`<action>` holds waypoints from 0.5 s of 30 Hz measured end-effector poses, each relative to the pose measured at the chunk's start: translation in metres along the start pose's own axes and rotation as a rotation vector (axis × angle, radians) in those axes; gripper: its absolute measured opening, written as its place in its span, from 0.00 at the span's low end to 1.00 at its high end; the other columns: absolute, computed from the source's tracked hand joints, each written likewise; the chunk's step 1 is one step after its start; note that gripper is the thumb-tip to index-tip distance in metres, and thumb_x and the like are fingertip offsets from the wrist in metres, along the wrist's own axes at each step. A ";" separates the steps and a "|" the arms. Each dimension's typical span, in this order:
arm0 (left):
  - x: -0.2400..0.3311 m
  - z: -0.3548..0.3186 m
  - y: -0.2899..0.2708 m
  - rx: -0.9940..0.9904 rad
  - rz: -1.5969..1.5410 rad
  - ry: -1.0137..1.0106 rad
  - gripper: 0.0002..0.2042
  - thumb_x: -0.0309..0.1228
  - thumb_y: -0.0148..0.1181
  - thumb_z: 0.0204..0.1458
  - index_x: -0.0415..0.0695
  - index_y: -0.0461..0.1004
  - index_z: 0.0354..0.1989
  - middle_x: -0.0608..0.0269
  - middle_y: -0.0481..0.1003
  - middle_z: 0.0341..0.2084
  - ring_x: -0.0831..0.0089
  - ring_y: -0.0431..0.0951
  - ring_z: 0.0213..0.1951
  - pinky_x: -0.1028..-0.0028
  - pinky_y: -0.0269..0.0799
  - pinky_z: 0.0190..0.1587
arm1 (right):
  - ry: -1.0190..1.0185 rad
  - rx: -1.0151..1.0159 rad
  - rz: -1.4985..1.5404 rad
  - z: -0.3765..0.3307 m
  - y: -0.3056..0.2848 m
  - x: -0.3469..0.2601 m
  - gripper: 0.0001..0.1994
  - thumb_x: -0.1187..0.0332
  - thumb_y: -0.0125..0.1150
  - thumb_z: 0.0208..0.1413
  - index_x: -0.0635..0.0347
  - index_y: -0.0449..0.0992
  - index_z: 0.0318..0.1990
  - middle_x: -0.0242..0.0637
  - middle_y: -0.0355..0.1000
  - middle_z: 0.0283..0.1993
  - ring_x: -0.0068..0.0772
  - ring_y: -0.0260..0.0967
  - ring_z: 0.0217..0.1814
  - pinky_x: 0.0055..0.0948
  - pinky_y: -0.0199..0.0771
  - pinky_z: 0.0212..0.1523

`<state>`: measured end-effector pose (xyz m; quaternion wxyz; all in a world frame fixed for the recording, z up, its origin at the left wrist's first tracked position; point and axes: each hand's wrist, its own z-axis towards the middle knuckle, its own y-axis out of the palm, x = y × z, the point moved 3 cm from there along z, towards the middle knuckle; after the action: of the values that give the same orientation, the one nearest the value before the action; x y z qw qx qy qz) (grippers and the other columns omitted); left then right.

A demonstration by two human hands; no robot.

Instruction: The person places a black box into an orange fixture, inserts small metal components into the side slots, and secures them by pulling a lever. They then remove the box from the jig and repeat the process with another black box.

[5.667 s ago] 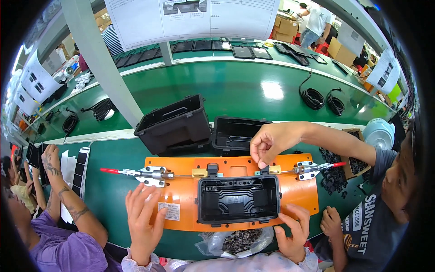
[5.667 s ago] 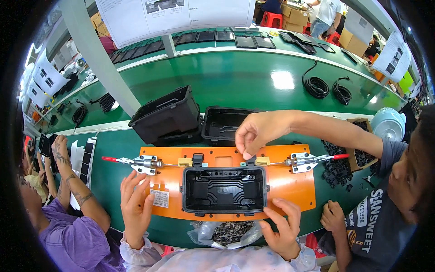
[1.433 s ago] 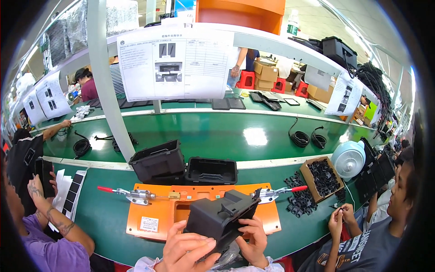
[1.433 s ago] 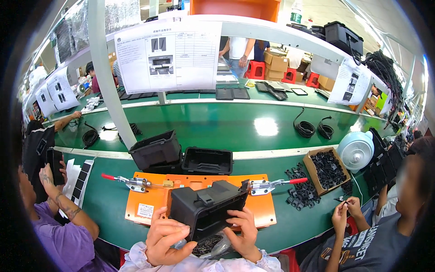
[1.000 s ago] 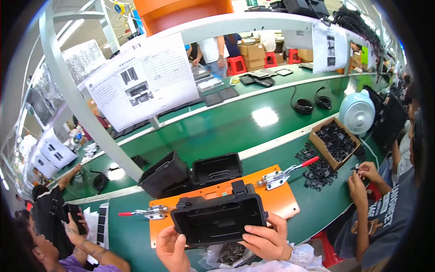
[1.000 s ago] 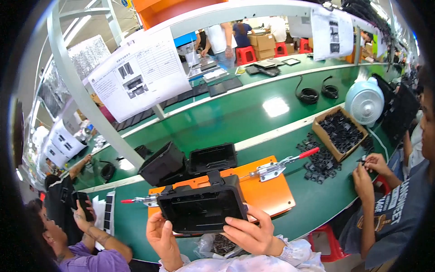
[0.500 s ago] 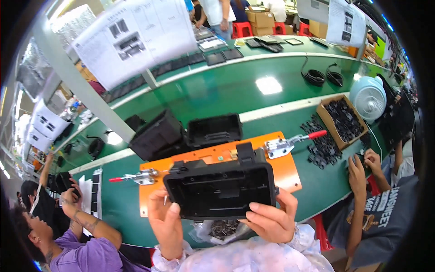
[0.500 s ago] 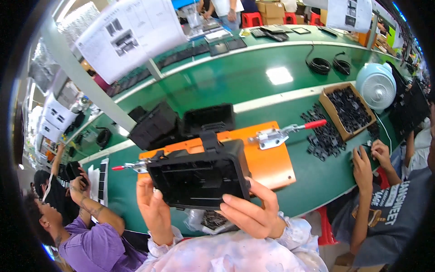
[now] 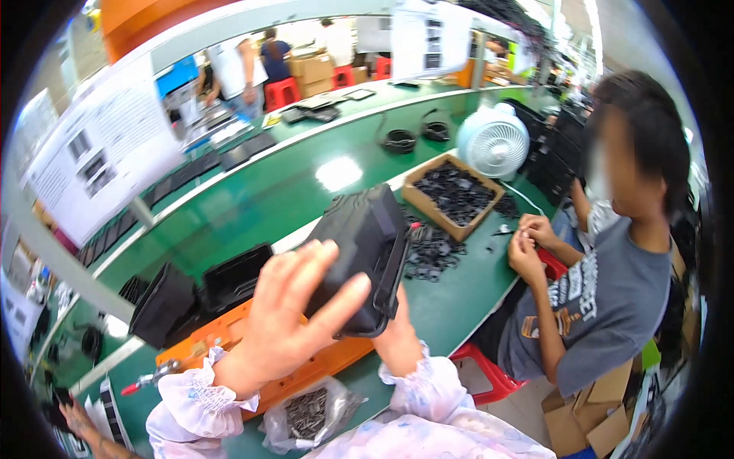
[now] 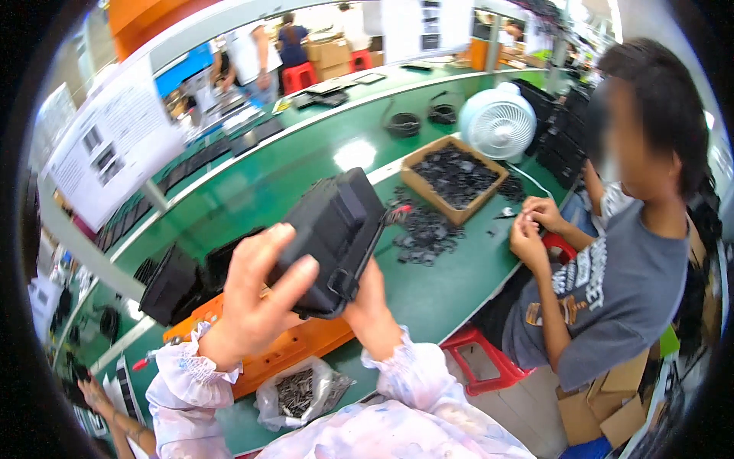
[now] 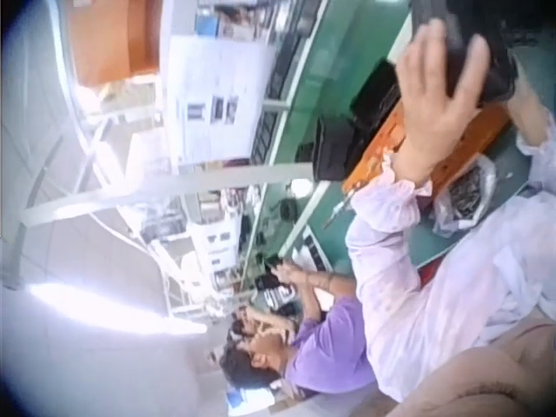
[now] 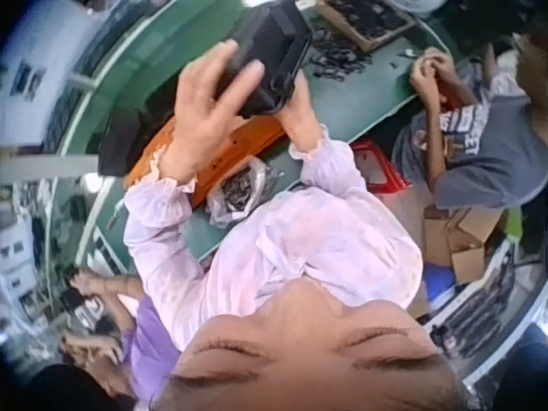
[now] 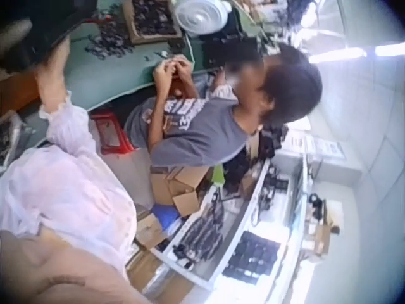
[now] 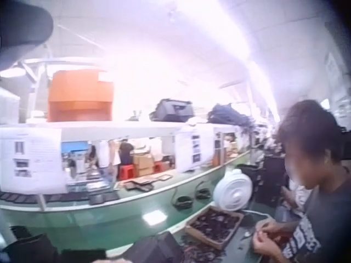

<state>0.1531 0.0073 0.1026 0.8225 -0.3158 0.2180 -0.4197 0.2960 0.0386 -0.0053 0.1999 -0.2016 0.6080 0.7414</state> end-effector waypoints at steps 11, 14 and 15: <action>-0.022 0.037 0.057 -0.021 0.235 0.438 0.24 0.33 0.61 0.55 0.69 0.69 0.60 0.62 0.69 0.63 0.57 0.70 0.63 0.53 0.67 0.63 | -0.443 -0.147 -0.313 0.010 -0.009 -0.033 0.23 0.57 0.44 0.72 0.62 0.64 0.67 0.41 0.69 0.64 0.37 0.72 0.63 0.38 0.74 0.64; -0.040 0.048 0.065 0.074 0.222 0.529 0.24 0.33 0.64 0.52 0.68 0.69 0.58 0.62 0.70 0.62 0.57 0.72 0.61 0.55 0.70 0.61 | -0.228 -0.070 -0.280 0.034 -0.027 -0.039 0.30 0.65 0.59 0.67 0.61 0.55 0.72 0.40 0.62 0.68 0.33 0.61 0.69 0.35 0.64 0.67; -0.044 0.058 0.067 0.134 0.224 0.579 0.24 0.32 0.63 0.53 0.69 0.69 0.59 0.61 0.70 0.62 0.58 0.73 0.60 0.55 0.72 0.59 | -0.382 -0.159 -0.148 0.028 -0.022 -0.044 0.25 0.64 0.56 0.68 0.58 0.62 0.69 0.42 0.65 0.67 0.36 0.63 0.69 0.37 0.65 0.67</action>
<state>0.2024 0.0932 0.1001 0.7863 -0.1023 0.4484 -0.4125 0.3431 0.0679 0.0050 0.3488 -0.1167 0.4822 0.7951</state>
